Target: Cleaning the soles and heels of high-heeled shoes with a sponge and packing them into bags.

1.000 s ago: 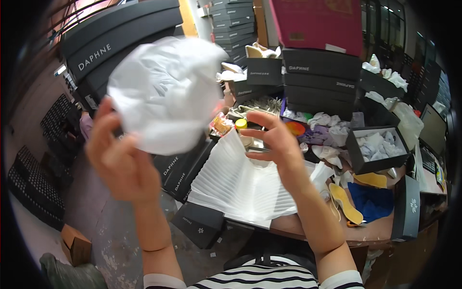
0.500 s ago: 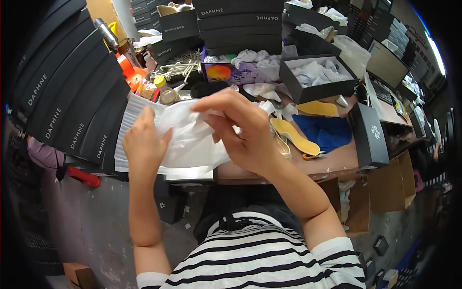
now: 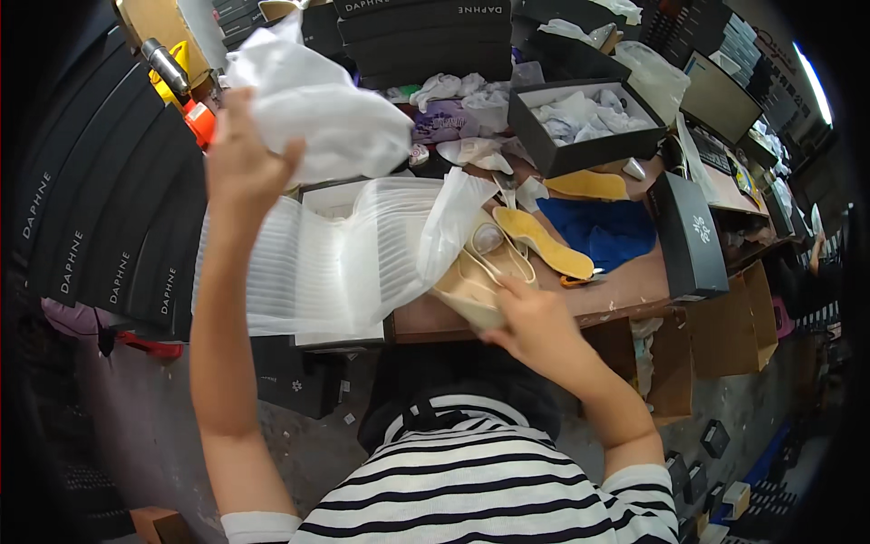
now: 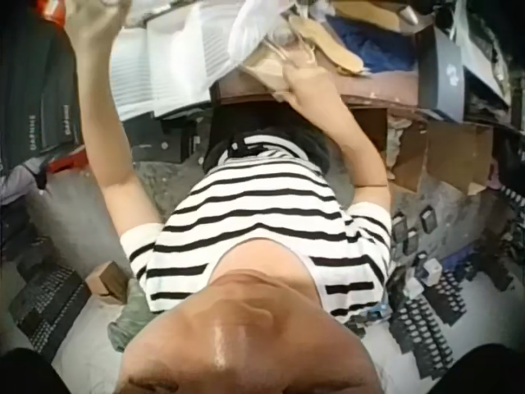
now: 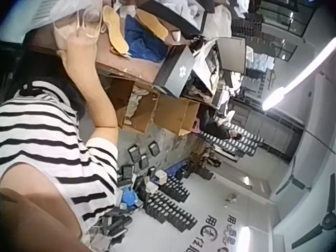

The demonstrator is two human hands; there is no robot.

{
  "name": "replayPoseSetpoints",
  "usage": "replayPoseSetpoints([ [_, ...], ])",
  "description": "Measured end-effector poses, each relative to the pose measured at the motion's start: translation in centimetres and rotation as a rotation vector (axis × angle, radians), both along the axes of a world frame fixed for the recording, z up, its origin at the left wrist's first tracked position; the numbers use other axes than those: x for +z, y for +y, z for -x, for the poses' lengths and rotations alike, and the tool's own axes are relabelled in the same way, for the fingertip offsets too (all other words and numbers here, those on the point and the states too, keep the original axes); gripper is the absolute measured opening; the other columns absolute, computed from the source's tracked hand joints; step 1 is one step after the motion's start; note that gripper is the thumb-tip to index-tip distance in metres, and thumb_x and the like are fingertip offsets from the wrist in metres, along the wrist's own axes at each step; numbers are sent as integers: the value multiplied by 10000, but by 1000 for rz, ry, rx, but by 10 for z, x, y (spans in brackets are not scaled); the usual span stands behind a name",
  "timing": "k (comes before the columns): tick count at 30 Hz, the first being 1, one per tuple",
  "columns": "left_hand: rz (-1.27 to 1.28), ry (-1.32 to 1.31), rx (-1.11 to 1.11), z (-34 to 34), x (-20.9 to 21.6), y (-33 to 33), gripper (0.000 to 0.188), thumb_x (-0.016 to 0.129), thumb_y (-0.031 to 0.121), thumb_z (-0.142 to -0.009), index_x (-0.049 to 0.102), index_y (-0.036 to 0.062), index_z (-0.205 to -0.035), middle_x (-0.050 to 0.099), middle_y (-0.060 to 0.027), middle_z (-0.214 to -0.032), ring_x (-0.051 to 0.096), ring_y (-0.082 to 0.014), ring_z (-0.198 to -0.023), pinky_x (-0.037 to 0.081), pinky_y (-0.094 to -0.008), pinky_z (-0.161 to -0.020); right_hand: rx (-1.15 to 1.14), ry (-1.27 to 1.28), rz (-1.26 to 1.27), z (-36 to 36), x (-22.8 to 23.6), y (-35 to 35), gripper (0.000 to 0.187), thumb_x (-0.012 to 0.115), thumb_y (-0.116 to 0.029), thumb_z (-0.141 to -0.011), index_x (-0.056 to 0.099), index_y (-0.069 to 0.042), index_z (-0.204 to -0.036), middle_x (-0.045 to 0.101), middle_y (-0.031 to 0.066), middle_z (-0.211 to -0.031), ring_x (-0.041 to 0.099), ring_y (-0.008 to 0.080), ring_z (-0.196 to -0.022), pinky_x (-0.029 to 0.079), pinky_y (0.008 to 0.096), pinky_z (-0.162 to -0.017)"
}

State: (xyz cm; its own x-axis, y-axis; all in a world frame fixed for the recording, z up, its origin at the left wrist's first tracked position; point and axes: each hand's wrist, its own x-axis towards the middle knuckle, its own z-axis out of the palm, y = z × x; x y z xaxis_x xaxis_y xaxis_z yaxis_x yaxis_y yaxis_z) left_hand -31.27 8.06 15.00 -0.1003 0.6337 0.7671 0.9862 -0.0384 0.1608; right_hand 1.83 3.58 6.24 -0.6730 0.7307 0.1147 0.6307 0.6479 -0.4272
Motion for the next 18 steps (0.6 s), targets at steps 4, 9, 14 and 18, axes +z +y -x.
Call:
replayPoseSetpoints([
  [4,245,-65,-73,-3,-31,18,633,616,45,-670,365,93,-1250,493,-199,-1006,546,-384,-943,455,-411,-779,-71,357,415,-87,90,-25,625,841,-337,-536,624,72,-956,659,181,-925,669,194,-796,511,294,-709],
  [9,100,-70,-344,-27,-40,20,265,607,-27,-738,603,65,-986,553,-138,-896,587,-292,-706,466,-368,-652,-341,1292,679,-87,49,-58,509,828,-387,-585,601,31,-765,655,157,-847,635,184,-704,487,241,-631],
  [14,3,-166,-394,-50,-29,-6,101,590,64,-842,628,-29,-854,562,-90,-651,524,-169,-547,412,-266,-533,-241,1364,944,-54,-10,-40,468,755,-388,-710,560,6,-872,629,58,-794,586,101,-687,461,213,-621],
  [18,125,-807,-538,-35,-37,-37,129,545,93,-893,592,-25,-868,485,29,-668,430,-46,-637,366,-213,-557,-163,1493,1019,-14,-13,-33,288,670,-238,-825,562,9,-926,643,76,-867,611,107,-766,497,231,-694],
])
